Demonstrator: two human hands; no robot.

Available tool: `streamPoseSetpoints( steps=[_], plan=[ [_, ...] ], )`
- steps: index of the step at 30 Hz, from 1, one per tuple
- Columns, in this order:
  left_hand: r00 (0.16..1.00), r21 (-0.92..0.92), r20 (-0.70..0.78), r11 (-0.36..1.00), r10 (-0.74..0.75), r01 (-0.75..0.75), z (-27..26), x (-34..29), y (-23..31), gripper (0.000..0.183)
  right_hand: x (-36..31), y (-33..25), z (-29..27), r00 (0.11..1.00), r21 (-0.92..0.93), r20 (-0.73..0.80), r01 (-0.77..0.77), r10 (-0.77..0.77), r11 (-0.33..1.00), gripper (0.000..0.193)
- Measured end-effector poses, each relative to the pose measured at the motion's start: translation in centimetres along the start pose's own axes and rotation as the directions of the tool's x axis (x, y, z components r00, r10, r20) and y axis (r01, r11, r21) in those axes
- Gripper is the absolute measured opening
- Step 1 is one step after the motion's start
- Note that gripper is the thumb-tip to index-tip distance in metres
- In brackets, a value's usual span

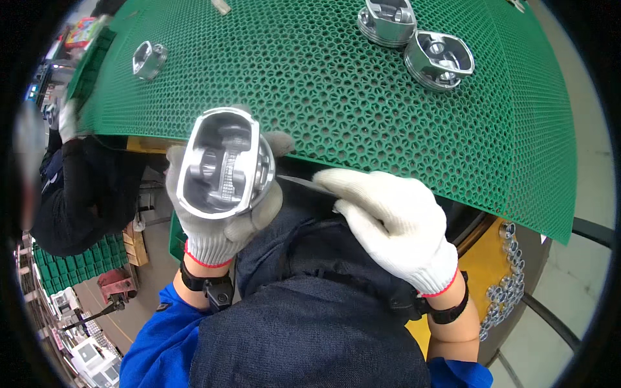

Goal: Inspecting and deburring metal pistons using a manual tool.

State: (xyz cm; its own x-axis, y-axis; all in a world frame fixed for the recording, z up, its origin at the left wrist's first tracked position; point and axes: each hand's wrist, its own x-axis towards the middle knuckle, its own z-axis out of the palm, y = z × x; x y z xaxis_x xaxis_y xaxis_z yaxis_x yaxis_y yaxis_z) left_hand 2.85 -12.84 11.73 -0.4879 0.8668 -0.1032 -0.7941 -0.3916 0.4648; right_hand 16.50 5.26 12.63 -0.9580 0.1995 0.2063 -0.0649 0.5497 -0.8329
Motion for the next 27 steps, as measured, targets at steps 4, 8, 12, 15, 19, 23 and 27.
streamPoseSetpoints(
  steps=[4,8,12,15,19,23,27],
  plan=[
    [0.999,-0.146,-0.005,0.988,0.046,-0.046,0.2,0.5,-0.4,0.083,0.5,0.3,0.9,0.998,-0.059,-0.042,0.048,-0.050,0.997,0.030],
    [0.984,0.159,-0.032,0.972,0.177,-0.170,0.0,0.5,0.3,0.085,0.4,-0.8,-0.3,0.974,-0.117,0.227,0.025,0.002,0.993,0.029],
    [0.943,0.618,-0.015,0.744,0.334,-0.254,0.4,0.2,0.6,0.089,-0.4,-0.2,-1.5,0.999,-0.075,0.026,0.045,-0.043,0.996,0.031],
    [0.889,0.766,0.101,0.535,0.447,-0.356,0.6,0.1,0.4,0.093,0.8,-2.4,-2.7,0.977,-0.383,0.214,0.098,-0.015,0.919,0.029],
    [0.757,0.793,0.450,0.176,0.474,-0.583,-0.7,0.7,0.2,0.097,1.1,-2.4,-2.4,0.943,-0.236,0.317,-0.023,0.099,0.971,0.029],
    [0.800,0.791,0.373,0.289,0.470,-0.539,0.3,-0.1,-0.3,0.099,1.0,-1.9,-2.8,0.940,0.171,0.333,-0.141,0.078,0.975,0.028],
    [0.949,0.764,0.062,0.597,0.308,-0.243,0.4,0.1,-0.2,0.093,2.6,-2.9,-3.8,0.986,-0.491,0.134,0.150,-0.095,0.858,0.030]
  ],
)
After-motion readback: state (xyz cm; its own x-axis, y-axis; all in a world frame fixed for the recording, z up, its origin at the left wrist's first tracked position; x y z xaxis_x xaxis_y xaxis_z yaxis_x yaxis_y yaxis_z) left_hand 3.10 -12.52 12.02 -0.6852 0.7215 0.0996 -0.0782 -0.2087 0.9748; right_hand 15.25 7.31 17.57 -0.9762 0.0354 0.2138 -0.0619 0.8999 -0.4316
